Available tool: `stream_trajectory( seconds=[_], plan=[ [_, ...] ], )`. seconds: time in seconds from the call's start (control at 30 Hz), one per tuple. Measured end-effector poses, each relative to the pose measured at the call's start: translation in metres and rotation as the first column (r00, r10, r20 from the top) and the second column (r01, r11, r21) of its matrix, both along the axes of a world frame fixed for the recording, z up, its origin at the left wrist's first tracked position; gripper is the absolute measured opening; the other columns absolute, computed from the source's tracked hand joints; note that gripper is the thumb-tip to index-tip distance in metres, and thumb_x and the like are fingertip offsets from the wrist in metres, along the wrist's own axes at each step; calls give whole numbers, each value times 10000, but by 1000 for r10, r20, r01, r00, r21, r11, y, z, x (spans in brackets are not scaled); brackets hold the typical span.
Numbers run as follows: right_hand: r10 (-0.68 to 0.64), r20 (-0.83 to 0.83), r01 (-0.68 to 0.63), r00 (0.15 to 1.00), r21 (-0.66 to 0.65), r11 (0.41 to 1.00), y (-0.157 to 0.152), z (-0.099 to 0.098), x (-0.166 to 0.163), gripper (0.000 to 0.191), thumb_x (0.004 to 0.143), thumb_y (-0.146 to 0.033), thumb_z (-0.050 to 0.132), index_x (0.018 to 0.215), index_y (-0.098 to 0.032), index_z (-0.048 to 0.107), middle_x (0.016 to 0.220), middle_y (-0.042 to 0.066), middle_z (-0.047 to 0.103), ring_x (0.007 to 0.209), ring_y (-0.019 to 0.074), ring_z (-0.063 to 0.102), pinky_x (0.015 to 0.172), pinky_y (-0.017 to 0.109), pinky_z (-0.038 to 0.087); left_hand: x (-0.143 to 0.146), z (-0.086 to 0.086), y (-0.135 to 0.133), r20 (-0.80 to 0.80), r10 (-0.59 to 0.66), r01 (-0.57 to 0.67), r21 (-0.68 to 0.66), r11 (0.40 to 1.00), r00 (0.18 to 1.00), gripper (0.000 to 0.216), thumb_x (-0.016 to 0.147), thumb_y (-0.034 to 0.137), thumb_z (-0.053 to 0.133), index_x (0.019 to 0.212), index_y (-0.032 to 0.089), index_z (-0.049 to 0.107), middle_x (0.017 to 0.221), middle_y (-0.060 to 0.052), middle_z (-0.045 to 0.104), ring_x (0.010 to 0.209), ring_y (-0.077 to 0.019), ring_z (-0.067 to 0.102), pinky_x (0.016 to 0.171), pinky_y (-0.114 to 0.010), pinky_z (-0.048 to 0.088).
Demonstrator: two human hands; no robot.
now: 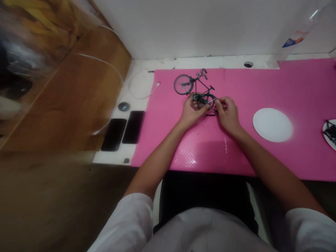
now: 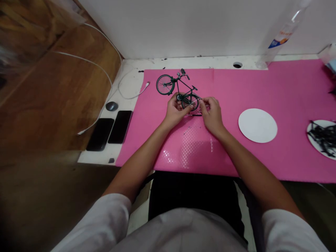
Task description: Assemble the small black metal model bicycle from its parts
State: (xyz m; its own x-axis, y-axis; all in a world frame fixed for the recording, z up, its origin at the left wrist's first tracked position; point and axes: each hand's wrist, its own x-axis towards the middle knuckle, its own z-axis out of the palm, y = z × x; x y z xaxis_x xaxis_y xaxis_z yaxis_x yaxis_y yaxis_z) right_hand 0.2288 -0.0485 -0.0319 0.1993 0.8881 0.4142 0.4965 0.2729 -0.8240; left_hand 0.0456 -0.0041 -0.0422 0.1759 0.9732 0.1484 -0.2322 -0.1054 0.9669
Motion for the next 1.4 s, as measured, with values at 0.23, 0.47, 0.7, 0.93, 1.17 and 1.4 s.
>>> stream_trajectory(
  seconds=[0.23, 0.47, 0.7, 0.93, 1.17, 1.4],
  plan=[
    [-1, 39, -1, 999, 34, 999, 0, 5, 4, 512, 1065, -771, 652, 1007, -275, 763, 1019, 65, 755, 997, 259, 661, 1004, 464, 561, 0, 1, -2, 28, -15, 15, -1, 1000, 1000, 774, 665, 558, 1098, 1187, 241, 622, 1114, -63, 742, 1022, -240, 809, 1039, -468, 683],
    [15, -2, -15, 1000, 14, 1000, -1, 3, 0, 460, 1047, -729, 695, 997, -280, 781, 984, 47, 766, 926, 241, 662, 948, 450, 571, 0, 0, -1, 56, -17, 20, -48, 999, 998, 804, 626, 555, 1120, 1183, 247, 629, 1121, -39, 752, 1024, -223, 812, 1071, -471, 681],
    [1, 15, -1, 1000, 7, 1000, -1, 6, 1, 384, 1046, -638, 723, 968, -268, 787, 936, 44, 761, 883, 233, 650, 916, 439, 564, -2, -1, 0, 66, -21, 25, -61, 998, 998, 753, 640, 474, 1119, 1168, 240, 637, 1142, -44, 758, 1031, -216, 813, 1090, -479, 676],
    [-24, 28, 23, 999, 24, 999, 0, 4, 0, 445, 1053, -705, 691, 974, -276, 778, 951, 50, 769, 890, 239, 651, 914, 446, 566, -3, -1, 2, 52, -23, 26, -40, 999, 998, 792, 648, 445, 1121, 1261, 260, 655, 1172, -44, 757, 1063, -231, 822, 1083, -480, 679],
    [-14, -33, 14, 999, -8, 1000, -1, 3, -1, 391, 1033, -650, 740, 995, -262, 771, 884, 23, 729, 823, 207, 633, 844, 412, 561, -3, -4, 2, 56, -27, 27, 7, 1000, 998, 750, 677, 478, 1100, 1232, 253, 649, 1173, -55, 746, 1071, -236, 818, 1089, -480, 682],
    [-34, -159, 30, 987, -31, 999, -5, 6, -6, 366, 992, -609, 803, 1059, -271, 681, 849, -6, 749, 760, 178, 686, 735, 350, 547, -5, -1, 3, 50, 20, -18, -29, 999, 999, 681, 709, 384, 1081, 1225, 253, 656, 1161, -50, 732, 1118, -226, 788, 1109, -458, 665]
  ],
)
